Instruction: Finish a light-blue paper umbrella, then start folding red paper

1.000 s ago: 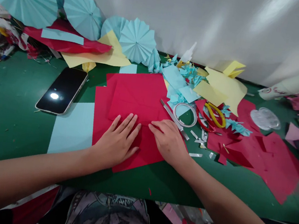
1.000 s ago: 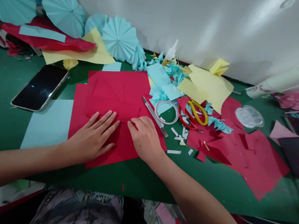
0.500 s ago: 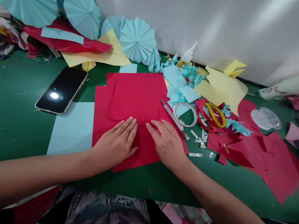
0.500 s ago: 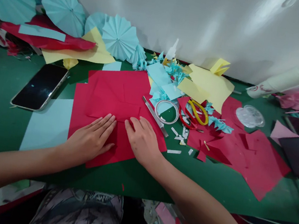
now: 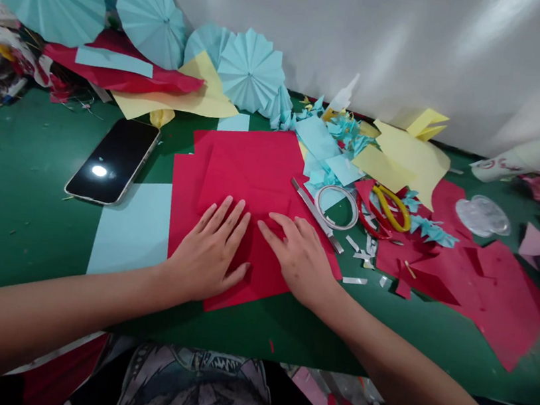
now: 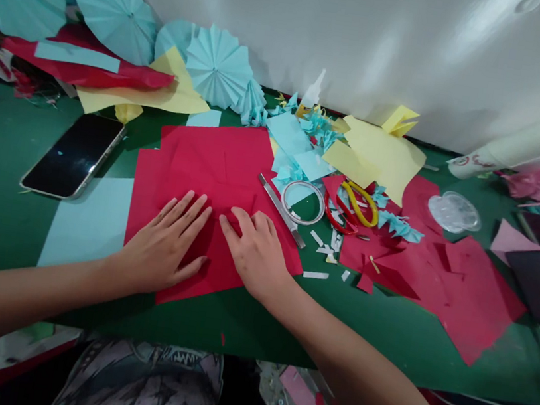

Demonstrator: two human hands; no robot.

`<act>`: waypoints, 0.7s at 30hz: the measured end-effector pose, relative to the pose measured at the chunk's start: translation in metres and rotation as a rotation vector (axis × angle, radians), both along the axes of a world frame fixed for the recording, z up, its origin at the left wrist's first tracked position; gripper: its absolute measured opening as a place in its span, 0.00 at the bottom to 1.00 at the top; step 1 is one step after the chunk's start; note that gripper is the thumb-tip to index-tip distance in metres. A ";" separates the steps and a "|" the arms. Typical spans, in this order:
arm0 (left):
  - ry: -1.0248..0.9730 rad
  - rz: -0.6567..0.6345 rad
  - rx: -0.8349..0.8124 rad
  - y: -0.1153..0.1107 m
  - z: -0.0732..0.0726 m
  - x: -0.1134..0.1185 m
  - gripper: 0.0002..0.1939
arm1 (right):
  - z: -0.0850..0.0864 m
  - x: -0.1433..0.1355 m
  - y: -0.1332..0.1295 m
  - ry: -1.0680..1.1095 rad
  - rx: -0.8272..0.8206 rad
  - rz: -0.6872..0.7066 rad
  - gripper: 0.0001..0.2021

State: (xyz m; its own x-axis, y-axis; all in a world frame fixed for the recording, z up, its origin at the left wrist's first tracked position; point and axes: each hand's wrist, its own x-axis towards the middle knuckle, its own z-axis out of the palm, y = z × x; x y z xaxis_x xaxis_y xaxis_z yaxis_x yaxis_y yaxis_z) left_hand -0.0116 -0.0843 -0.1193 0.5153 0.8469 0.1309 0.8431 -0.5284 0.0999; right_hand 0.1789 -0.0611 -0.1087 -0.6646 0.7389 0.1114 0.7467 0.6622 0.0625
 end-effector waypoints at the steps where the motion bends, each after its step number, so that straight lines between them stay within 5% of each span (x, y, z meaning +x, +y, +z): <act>1: 0.005 0.004 -0.019 0.000 0.000 0.000 0.35 | 0.000 0.000 0.000 -0.006 -0.002 -0.003 0.21; 21: 0.029 0.043 0.028 -0.005 -0.001 0.004 0.28 | 0.001 -0.006 -0.004 -0.044 0.057 -0.049 0.20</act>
